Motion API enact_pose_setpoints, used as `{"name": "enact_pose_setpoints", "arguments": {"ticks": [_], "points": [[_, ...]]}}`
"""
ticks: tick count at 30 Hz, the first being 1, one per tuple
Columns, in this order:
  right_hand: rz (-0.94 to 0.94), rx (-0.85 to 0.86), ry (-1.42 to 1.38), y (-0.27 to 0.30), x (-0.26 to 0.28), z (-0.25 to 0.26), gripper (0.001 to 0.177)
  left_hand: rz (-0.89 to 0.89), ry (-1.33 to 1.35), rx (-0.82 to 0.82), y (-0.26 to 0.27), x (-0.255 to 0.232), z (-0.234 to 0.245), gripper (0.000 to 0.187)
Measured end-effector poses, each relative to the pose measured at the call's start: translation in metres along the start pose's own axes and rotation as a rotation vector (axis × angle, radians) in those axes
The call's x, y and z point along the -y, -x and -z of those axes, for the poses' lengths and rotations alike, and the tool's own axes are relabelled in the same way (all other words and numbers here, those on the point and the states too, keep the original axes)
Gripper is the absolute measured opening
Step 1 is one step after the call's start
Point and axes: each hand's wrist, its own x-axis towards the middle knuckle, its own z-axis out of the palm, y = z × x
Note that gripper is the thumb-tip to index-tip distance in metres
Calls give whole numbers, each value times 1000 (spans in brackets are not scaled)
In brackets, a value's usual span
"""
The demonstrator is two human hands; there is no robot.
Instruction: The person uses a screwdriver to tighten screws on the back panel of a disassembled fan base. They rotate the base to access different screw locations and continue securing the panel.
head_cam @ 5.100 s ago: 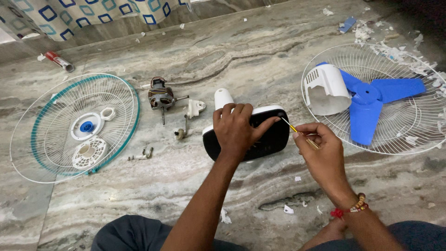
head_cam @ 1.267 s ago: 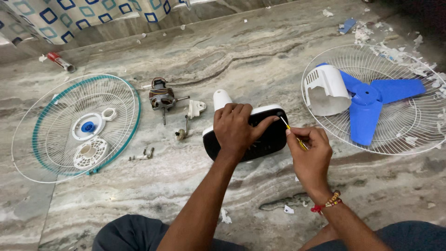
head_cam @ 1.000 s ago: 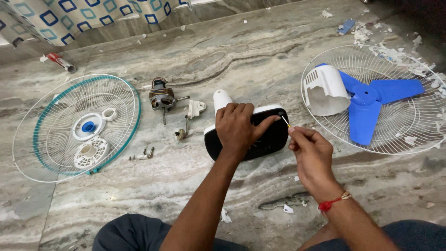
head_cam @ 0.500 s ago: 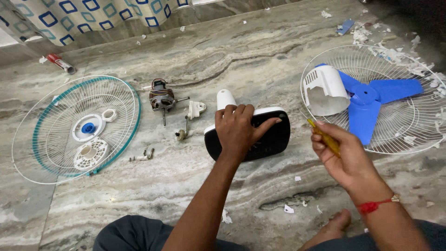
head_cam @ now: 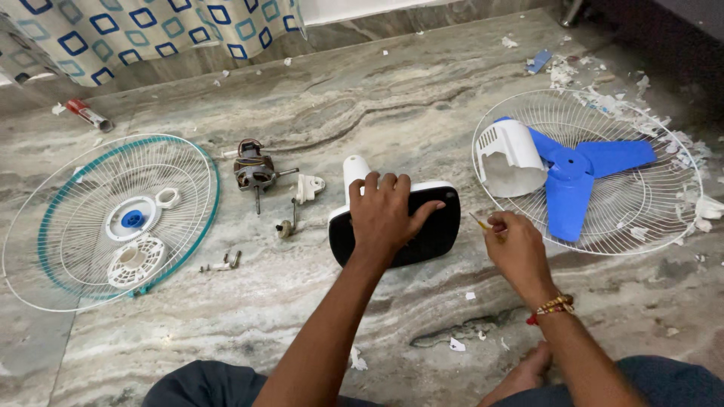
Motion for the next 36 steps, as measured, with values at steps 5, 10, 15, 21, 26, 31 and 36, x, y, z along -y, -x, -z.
{"name": "enact_pose_setpoints", "arguments": {"ticks": [5, 10, 15, 21, 26, 31, 36], "points": [[-51, 180, 170, 7, -13, -20, 23, -27, -116, -62, 2, -3, 8, 87], [54, 232, 214, 17, -23, -28, 27, 4, -62, -62, 21, -9, 31, 87], [34, 282, 238, 16, -38, -33, 27, 104, 64, -62, 61, 4, 55, 84], [6, 159, 170, 10, -36, -29, 17, 226, 160, -72, 110, 47, 59, 82], [-83, 128, 44, 4, -24, -9, 18, 221, 355, -134, 132, 62, 44, 79], [-172, 70, -29, -4, -16, 32, 23, 377, 590, -143, 128, 66, 35, 80], [-192, 216, 84, -15, -27, 52, 26, 707, 894, -79, 123, 64, 31, 83]]}}
